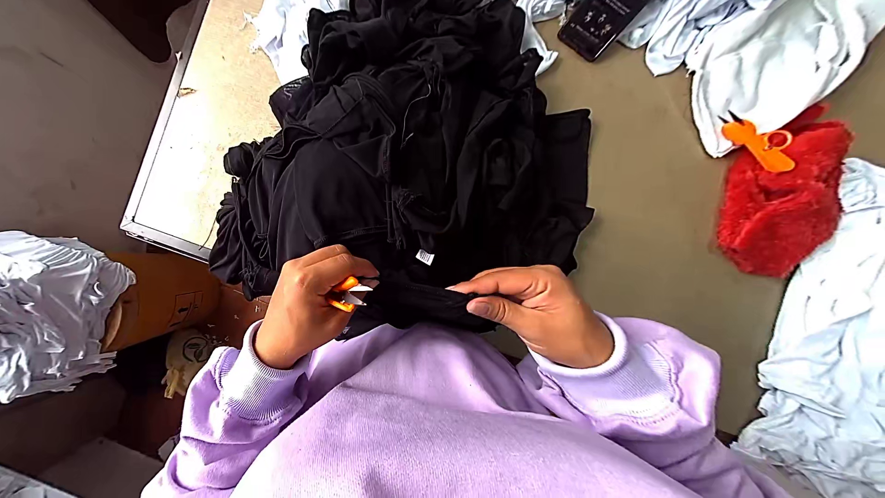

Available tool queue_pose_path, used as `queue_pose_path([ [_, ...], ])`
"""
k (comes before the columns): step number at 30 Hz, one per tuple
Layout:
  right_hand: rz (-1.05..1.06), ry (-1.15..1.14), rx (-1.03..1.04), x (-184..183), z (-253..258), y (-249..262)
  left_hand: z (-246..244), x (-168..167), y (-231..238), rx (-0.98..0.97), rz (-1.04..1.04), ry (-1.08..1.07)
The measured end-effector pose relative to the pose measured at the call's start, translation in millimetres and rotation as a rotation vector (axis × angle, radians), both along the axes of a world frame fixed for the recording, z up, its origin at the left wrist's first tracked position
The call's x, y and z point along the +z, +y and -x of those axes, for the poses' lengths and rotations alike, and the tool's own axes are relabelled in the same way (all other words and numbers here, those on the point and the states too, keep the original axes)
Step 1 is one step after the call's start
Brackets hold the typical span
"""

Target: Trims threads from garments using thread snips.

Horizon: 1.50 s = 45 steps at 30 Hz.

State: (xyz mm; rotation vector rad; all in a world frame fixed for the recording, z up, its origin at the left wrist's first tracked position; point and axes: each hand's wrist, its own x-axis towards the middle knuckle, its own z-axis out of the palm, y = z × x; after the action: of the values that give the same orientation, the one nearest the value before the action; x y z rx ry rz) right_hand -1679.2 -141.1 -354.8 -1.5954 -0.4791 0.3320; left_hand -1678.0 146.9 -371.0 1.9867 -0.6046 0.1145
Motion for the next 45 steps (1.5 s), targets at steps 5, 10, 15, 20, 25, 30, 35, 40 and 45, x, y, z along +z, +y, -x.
queue_pose_path([
  [5, 0.066, -0.068, -0.133, -2.5, 14.8, 2.7, -3.4, 3.4, 4.2, -0.098, -0.220, 0.030],
  [10, 0.129, -0.167, -0.165, -5.2, 20.5, 10.2, -7.2, 26.0, 0.6, -0.302, -0.348, 0.188],
  [15, 0.062, -0.100, -0.110, -2.3, 22.0, 14.2, -11.4, 42.0, -21.6, -0.418, -0.289, 0.094],
  [20, 0.063, -0.056, -0.010, 0.1, 18.0, 12.5, -17.4, 40.5, -32.1, -0.488, -0.349, 0.108],
  [25, 0.069, -0.045, 0.106, -0.1, 9.4, 11.2, -22.1, 34.2, -36.1, -0.551, -0.298, 0.109],
  [30, 0.051, -0.037, 0.096, -6.3, 11.6, 13.6, -22.2, 20.9, -39.0, -0.599, -0.222, 0.149],
  [35, 0.294, -0.071, -0.067, 9.7, 25.3, -35.6, -9.6, 13.0, -43.3, -0.666, -0.198, 0.349],
  [40, 1.433, 0.272, 0.049, 25.9, 77.2, -136.1, 3.0, -2.2, -36.3, -0.661, -0.169, 0.329],
  [45, 0.844, -0.268, -0.086, -6.1, 68.6, -70.7, 0.8, 13.9, -50.1, -0.679, -0.123, 0.329],
])
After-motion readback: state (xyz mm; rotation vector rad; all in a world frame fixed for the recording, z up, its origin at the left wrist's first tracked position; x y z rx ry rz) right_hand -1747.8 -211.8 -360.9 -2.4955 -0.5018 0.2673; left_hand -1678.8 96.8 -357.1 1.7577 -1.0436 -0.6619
